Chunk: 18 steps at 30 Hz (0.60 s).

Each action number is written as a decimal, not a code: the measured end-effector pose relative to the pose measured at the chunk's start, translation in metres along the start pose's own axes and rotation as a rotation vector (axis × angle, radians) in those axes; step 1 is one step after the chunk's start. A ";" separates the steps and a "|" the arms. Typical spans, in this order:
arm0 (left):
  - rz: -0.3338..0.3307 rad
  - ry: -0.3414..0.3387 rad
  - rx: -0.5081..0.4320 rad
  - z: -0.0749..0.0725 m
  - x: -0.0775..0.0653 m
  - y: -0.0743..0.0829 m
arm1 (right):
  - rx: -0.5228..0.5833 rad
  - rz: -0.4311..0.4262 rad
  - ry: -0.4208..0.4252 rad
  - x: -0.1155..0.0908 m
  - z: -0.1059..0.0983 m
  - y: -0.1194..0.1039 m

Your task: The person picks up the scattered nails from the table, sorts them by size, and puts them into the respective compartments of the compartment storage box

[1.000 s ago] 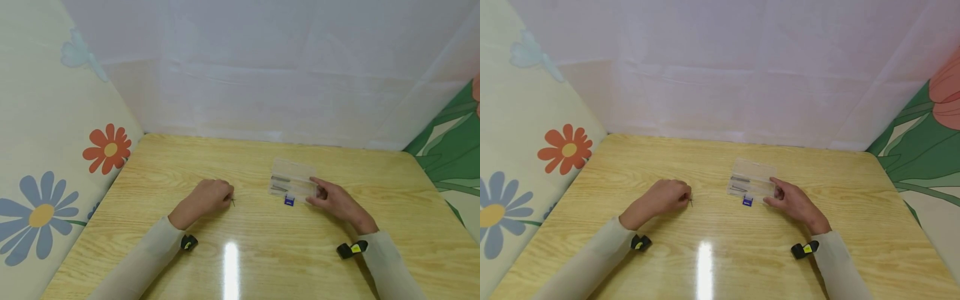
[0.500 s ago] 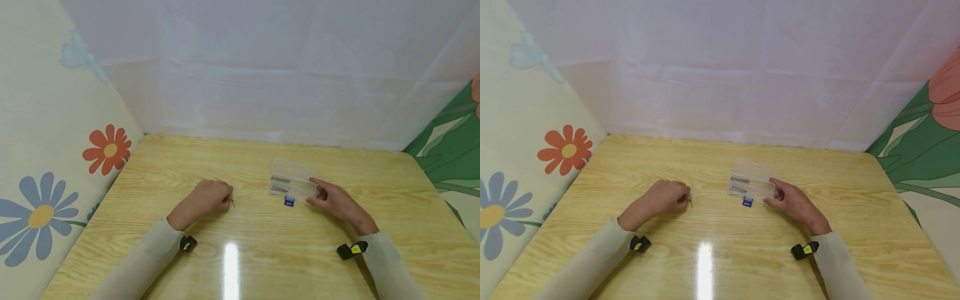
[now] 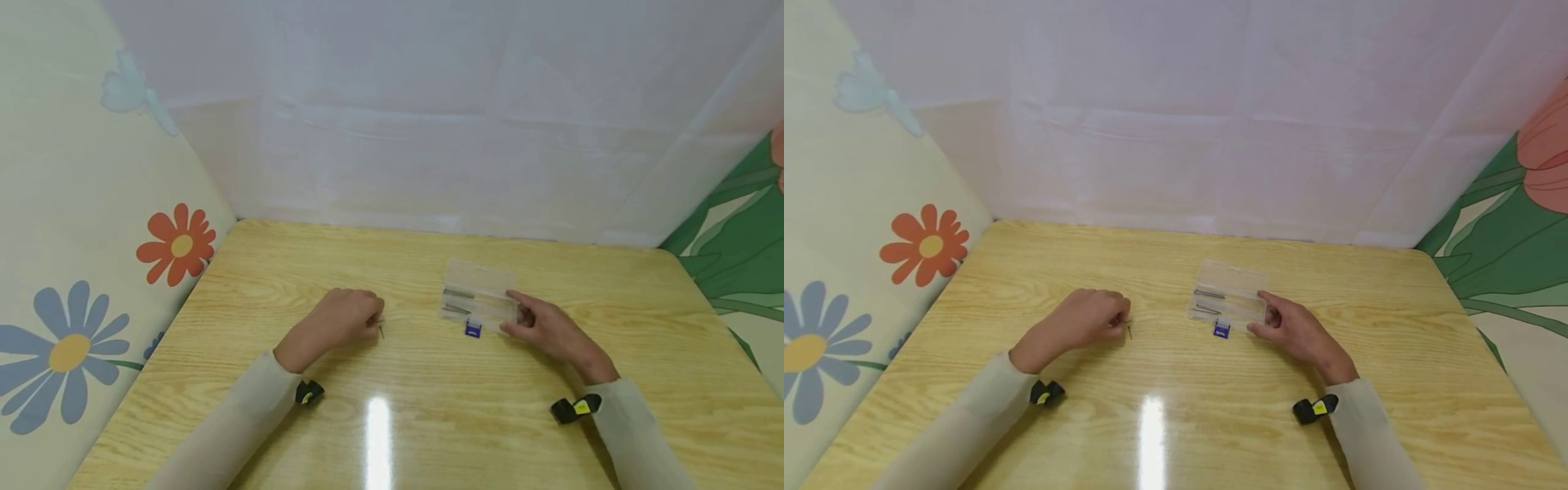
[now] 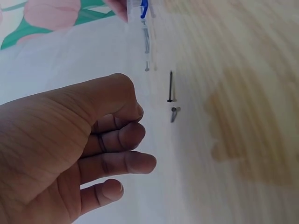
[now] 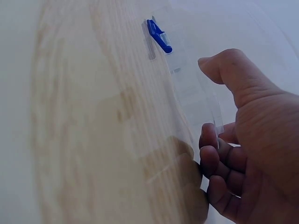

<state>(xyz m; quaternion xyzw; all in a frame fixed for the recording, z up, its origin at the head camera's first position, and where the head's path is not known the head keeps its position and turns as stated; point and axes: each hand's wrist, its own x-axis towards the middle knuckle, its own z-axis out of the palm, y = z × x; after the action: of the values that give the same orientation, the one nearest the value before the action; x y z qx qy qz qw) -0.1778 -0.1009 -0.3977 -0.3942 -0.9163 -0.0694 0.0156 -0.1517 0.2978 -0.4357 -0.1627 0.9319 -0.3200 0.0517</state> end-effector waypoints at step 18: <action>0.060 -0.063 0.024 0.002 0.051 0.024 | 0.005 0.017 0.000 0.000 0.000 -0.002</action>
<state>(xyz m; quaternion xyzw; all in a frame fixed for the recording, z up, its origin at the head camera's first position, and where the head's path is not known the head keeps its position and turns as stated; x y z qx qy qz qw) -0.1953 -0.0481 -0.3923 -0.4232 -0.9049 -0.0456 -0.0063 -0.1514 0.2959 -0.4344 -0.1545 0.9325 -0.3219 0.0547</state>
